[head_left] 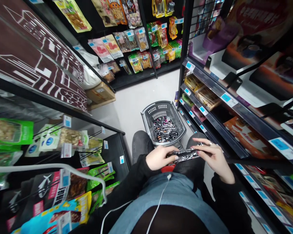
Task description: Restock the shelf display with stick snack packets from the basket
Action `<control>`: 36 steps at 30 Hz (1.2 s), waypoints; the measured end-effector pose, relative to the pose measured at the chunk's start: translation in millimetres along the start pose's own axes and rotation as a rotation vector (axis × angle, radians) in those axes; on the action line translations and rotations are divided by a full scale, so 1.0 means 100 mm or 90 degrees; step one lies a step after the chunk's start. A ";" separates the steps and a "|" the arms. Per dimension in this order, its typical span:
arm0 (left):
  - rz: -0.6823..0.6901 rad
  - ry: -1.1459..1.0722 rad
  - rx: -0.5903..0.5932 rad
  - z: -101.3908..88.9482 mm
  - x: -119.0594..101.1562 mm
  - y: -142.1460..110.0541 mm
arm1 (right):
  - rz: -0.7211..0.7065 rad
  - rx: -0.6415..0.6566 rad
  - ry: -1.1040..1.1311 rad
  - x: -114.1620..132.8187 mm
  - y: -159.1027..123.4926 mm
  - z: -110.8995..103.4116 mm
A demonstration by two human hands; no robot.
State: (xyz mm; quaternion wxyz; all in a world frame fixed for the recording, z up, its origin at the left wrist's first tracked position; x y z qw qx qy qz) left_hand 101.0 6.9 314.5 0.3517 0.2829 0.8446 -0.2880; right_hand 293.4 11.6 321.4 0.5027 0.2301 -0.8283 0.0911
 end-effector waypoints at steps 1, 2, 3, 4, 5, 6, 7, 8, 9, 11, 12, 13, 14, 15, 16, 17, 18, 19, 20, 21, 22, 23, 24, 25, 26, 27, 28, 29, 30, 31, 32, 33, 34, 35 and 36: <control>0.000 0.069 -0.016 0.01 -0.04 0.01 | -0.006 -0.012 -0.016 0.03 0.01 0.00; 0.005 0.129 -0.031 0.02 -0.08 0.03 | -0.009 -0.023 -0.026 0.05 0.01 0.00; 0.013 0.179 -0.046 0.04 -0.12 0.04 | -0.010 -0.032 -0.028 0.06 0.01 0.00; 0.023 0.221 -0.058 0.05 -0.14 0.05 | -0.009 -0.037 -0.023 0.06 0.00 0.00; 0.033 0.254 -0.068 0.05 -0.16 0.05 | -0.007 -0.039 -0.009 0.05 -0.01 0.00; 0.039 0.278 -0.077 0.05 -0.17 0.05 | -0.005 -0.042 0.018 0.04 -0.02 0.01; 0.041 0.296 -0.086 0.04 -0.18 0.05 | -0.002 -0.049 0.057 0.02 -0.03 0.02; 0.042 0.307 -0.092 0.03 -0.19 0.05 | 0.003 -0.062 0.109 -0.01 -0.04 0.04; 0.042 0.311 -0.096 0.02 -0.20 0.05 | 0.008 -0.077 0.166 -0.04 -0.05 0.05; 0.039 0.308 -0.101 0.01 -0.22 0.06 | 0.021 -0.109 0.268 -0.08 -0.06 0.11; 0.039 0.307 -0.107 0.00 -0.24 0.07 | 0.023 -0.124 0.299 -0.09 -0.05 0.14; 0.042 0.310 -0.118 0.01 -0.26 0.08 | 0.022 -0.136 0.314 -0.08 -0.04 0.16; 0.052 0.323 -0.137 0.01 -0.29 0.09 | 0.019 -0.148 0.319 -0.07 -0.03 0.19; 0.068 0.350 -0.163 0.02 -0.32 0.10 | 0.015 -0.161 0.318 -0.05 -0.02 0.20; 0.092 0.388 -0.195 0.03 -0.37 0.10 | 0.013 -0.171 0.315 -0.03 0.00 0.22; 0.119 0.432 -0.227 0.05 -0.41 0.09 | 0.015 -0.176 0.315 -0.02 0.01 0.24; 0.144 0.475 -0.256 0.07 -0.44 0.09 | 0.022 -0.178 0.316 -0.02 0.02 0.25; 0.162 0.510 -0.279 0.09 -0.47 0.08 | 0.031 -0.177 0.319 -0.01 0.02 0.26; 0.171 0.534 -0.294 0.11 -0.48 0.08 | 0.041 -0.177 0.323 -0.02 0.02 0.27; 0.169 0.546 -0.300 0.12 -0.49 0.08 | 0.053 -0.180 0.326 -0.02 0.02 0.28; 0.160 0.550 -0.298 0.12 -0.48 0.09 | 0.064 -0.186 0.326 -0.03 0.02 0.29; 0.142 0.551 -0.289 0.12 -0.47 0.11 | 0.074 -0.196 0.322 -0.04 0.01 0.30; 0.122 0.551 -0.279 0.12 -0.47 0.13 | 0.083 -0.209 0.311 -0.04 0.00 0.31; 0.100 0.552 -0.269 0.11 -0.46 0.15 | 0.093 -0.219 0.293 -0.03 0.00 0.32; 0.080 0.555 -0.262 0.10 -0.46 0.18 | 0.103 -0.225 0.268 -0.02 -0.01 0.34; 0.061 0.560 -0.260 0.07 -0.47 0.20 | 0.110 -0.226 0.234 0.01 -0.01 0.36; 0.044 0.568 -0.263 0.04 -0.49 0.22 | 0.118 -0.221 0.195 0.04 0.00 0.39; 0.033 0.577 -0.266 0.01 -0.51 0.24 | 0.127 -0.214 0.152 0.07 0.01 0.41; 0.032 0.587 -0.262 -0.02 -0.53 0.26 | 0.136 -0.211 0.112 0.10 0.02 0.43; 0.039 0.595 -0.250 -0.04 -0.56 0.28 | 0.143 -0.214 0.077 0.12 0.03 0.44; 0.051 0.601 -0.229 -0.06 -0.57 0.30 | 0.148 -0.221 0.052 0.14 0.04 0.44; 0.066 0.602 -0.203 -0.06 -0.58 0.31 | 0.149 -0.231 0.039 0.15 0.05 0.44; 0.081 0.599 -0.175 -0.06 -0.59 0.33 | 0.146 -0.240 0.039 0.15 0.06 0.44; 0.093 0.592 -0.148 -0.06 -0.58 0.34 | 0.140 -0.248 0.050 0.14 0.07 0.43; 0.097 0.578 -0.127 -0.07 -0.56 0.35 | 0.135 -0.253 0.069 0.12 0.08 0.43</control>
Point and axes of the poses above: each hand's wrist, its own y-axis towards the middle knuckle, its own z-axis out of the palm, x = y × z, the point moved 6 cm from there along y, towards the middle knuckle, and after that the axes turned 11 degrees about x, right-handed, at the moved point
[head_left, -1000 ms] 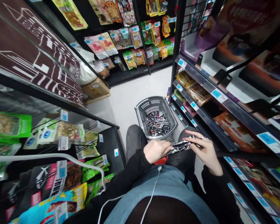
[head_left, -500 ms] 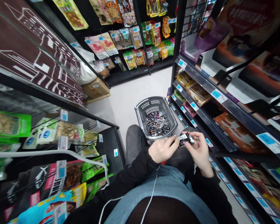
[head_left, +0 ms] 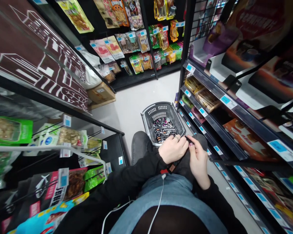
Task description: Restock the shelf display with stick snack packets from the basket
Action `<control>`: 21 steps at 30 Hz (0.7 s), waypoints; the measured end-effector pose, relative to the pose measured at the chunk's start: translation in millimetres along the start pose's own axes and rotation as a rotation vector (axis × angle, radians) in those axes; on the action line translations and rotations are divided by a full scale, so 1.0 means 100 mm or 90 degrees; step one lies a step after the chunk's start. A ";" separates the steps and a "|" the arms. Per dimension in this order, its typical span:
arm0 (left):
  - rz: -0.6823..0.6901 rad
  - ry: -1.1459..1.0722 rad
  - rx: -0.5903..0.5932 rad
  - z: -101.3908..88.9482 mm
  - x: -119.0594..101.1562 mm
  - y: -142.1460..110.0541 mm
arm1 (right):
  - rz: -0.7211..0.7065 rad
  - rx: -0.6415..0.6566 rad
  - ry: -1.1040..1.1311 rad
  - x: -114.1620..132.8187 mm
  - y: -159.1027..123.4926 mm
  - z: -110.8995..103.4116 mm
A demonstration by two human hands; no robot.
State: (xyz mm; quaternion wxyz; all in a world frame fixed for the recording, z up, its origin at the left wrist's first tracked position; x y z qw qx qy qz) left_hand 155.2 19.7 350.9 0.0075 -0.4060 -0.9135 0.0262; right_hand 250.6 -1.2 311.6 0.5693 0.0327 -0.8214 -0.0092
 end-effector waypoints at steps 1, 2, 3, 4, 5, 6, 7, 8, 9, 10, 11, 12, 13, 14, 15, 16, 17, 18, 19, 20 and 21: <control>0.000 -0.022 0.012 0.01 0.02 0.00 | 0.001 0.000 0.027 -0.03 0.02 0.01; -0.006 -0.051 0.019 0.03 0.05 0.00 | 0.002 0.001 0.062 -0.07 0.03 0.01; -0.018 -0.088 0.017 0.04 0.08 -0.01 | 0.003 0.004 0.104 -0.11 0.04 0.03; -0.031 -0.133 0.004 0.05 0.11 -0.02 | 0.004 0.008 0.146 -0.15 0.06 0.04; -0.045 -0.185 -0.019 0.06 0.13 -0.04 | 0.005 0.015 0.183 -0.18 0.06 0.06; -0.059 -0.242 -0.051 0.06 0.16 -0.05 | 0.005 0.021 0.211 -0.21 0.07 0.08; -0.076 -0.300 -0.089 0.07 0.18 -0.07 | 0.006 0.024 0.230 -0.22 0.07 0.10; -0.098 -0.356 -0.132 0.08 0.20 -0.09 | 0.007 0.024 0.239 -0.22 0.07 0.11; -0.124 -0.405 -0.174 0.09 0.21 -0.11 | 0.010 0.022 0.242 -0.22 0.06 0.12; -0.155 -0.444 -0.214 0.10 0.23 -0.13 | 0.014 0.019 0.242 -0.21 0.06 0.13; -0.186 -0.476 -0.248 0.12 0.25 -0.15 | 0.020 0.017 0.241 -0.19 0.05 0.13; -0.214 -0.501 -0.275 0.14 0.27 -0.17 | 0.025 0.013 0.240 -0.17 0.05 0.12; -0.241 -0.523 -0.297 0.16 0.28 -0.19 | 0.029 0.011 0.241 -0.15 0.05 0.12; -0.266 -0.549 -0.314 0.18 0.30 -0.21 | 0.031 0.010 0.248 -0.13 0.05 0.11; -0.290 -0.583 -0.327 0.20 0.33 -0.23 | 0.033 0.011 0.260 -0.11 0.06 0.10; -0.306 -0.626 -0.330 0.23 0.35 -0.25 | 0.035 0.013 0.271 -0.10 0.07 0.09; -0.311 -0.676 -0.316 0.27 0.37 -0.25 | 0.038 0.014 0.279 -0.09 0.08 0.09; -0.304 -0.728 -0.282 0.32 0.37 -0.25 | 0.042 0.013 0.279 -0.09 0.09 0.08; -0.286 -0.776 -0.230 0.37 0.35 -0.23 | 0.047 0.010 0.272 -0.10 0.09 0.07; -0.261 -0.819 -0.165 0.42 0.32 -0.22 | 0.052 0.006 0.260 -0.11 0.10 0.07; -0.232 -0.860 -0.100 0.47 0.29 -0.21 | 0.056 0.003 0.247 -0.12 0.10 0.07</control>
Point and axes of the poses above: each hand's wrist, its own y-axis towards the middle knuckle, its own z-axis out of the palm, x = y × z, the point moved 6 cm from there along y, towards the middle knuckle, and after that the axes turned 11 degrees about x, right-handed, at the moved point
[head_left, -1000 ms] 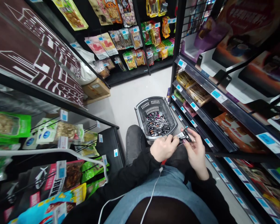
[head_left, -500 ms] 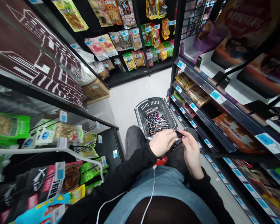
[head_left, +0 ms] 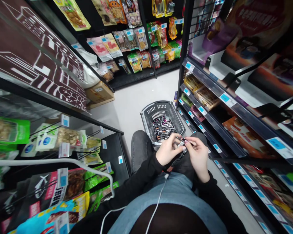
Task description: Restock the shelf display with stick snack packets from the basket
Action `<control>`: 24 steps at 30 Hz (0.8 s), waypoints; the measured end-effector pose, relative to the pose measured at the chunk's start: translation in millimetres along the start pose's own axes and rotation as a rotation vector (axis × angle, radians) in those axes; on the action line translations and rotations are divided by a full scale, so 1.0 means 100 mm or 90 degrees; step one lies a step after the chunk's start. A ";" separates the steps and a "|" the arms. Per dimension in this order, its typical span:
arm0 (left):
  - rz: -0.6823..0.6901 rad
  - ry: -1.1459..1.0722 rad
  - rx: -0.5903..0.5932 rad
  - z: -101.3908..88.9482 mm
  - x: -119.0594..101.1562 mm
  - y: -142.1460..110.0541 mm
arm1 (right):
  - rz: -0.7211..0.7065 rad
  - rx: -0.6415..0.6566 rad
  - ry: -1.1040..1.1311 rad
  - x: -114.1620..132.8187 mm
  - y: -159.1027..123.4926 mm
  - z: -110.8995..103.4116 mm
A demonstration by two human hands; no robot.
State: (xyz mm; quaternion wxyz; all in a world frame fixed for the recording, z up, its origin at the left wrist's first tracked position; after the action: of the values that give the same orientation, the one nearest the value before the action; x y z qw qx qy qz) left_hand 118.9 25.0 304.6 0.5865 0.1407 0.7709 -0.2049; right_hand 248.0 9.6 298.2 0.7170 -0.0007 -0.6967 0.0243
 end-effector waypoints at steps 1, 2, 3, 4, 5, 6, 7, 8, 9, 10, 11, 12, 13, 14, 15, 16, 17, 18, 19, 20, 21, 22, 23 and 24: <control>-0.018 -0.032 0.065 0.05 0.04 -0.01 | 0.002 -0.004 -0.009 -0.01 0.00 0.00; -0.033 -0.068 0.121 0.09 0.08 -0.02 | 0.001 -0.009 -0.016 -0.03 0.01 -0.01; -0.045 -0.106 0.167 0.12 0.12 -0.03 | -0.002 -0.018 -0.025 -0.04 0.01 -0.02; -0.056 -0.143 0.201 0.15 0.16 -0.05 | -0.006 -0.027 -0.036 -0.04 0.02 -0.03; -0.068 -0.176 0.227 0.17 0.20 -0.07 | -0.011 -0.037 -0.048 -0.04 0.02 -0.05; -0.081 -0.201 0.244 0.19 0.25 -0.09 | -0.017 -0.051 -0.060 -0.04 0.03 -0.08; -0.095 -0.220 0.259 0.21 0.29 -0.12 | -0.024 -0.069 -0.070 -0.02 0.04 -0.13; -0.106 -0.236 0.273 0.23 0.33 -0.15 | -0.030 -0.090 -0.077 0.00 0.06 -0.19; -0.115 -0.252 0.288 0.26 0.36 -0.18 | -0.037 -0.115 -0.080 0.02 0.08 -0.25; -0.120 -0.270 0.302 0.29 0.38 -0.21 | -0.044 -0.139 -0.080 0.05 0.10 -0.33; -0.123 -0.290 0.311 0.32 0.41 -0.23 | -0.050 -0.156 -0.080 0.07 0.12 -0.40; -0.123 -0.314 0.312 0.35 0.43 -0.25 | -0.054 -0.162 -0.079 0.09 0.15 -0.46; -0.122 -0.343 0.305 0.37 0.45 -0.26 | -0.055 -0.161 -0.078 0.10 0.19 -0.52; -0.123 -0.375 0.289 0.37 0.47 -0.26 | -0.056 -0.163 -0.074 0.10 0.23 -0.57; -0.126 -0.407 0.266 0.37 0.50 -0.25 | -0.058 -0.172 -0.066 0.09 0.26 -0.63; -0.131 -0.439 0.236 0.35 0.54 -0.23 | -0.061 -0.189 -0.054 0.07 0.28 -0.68; -0.137 -0.470 0.200 0.32 0.59 -0.21 | -0.063 -0.207 -0.038 0.04 0.30 -0.72; -0.144 -0.498 0.156 0.27 0.64 -0.19 | -0.062 -0.222 -0.019 -0.01 0.32 -0.75; -0.151 -0.519 0.108 0.21 0.70 -0.17 | -0.056 -0.227 -0.001 -0.06 0.34 -0.76; -0.157 -0.531 0.058 0.12 0.76 -0.14 | -0.046 -0.222 0.018 -0.12 0.36 -0.76; -0.161 -0.533 0.010 0.01 0.83 -0.12 | -0.032 -0.208 0.036 -0.18 0.37 -0.75; -0.165 -0.528 -0.033 -0.10 0.90 -0.09 | -0.017 -0.191 0.051 -0.24 0.38 -0.74; -0.172 -0.515 -0.070 -0.23 0.97 -0.06 | -0.001 -0.171 0.063 -0.29 0.38 -0.74; -0.180 -0.499 -0.102 -0.36 1.05 -0.03 | 0.016 -0.149 0.069 -0.34 0.38 -0.74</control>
State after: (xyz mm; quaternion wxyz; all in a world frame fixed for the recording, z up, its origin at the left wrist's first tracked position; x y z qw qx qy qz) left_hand 58.6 36.7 212.2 0.8105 -0.1009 0.5147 -0.2606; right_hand 319.5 48.8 260.2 0.7484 -0.0944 -0.6547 -0.0481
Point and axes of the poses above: each hand's wrist, its own y-axis towards the middle knuckle, its own z-axis out of the palm, x = y × z, the point moved 6 cm from there along y, towards the middle knuckle, and after that the axes turned 11 degrees about x, right-handed, at the moved point
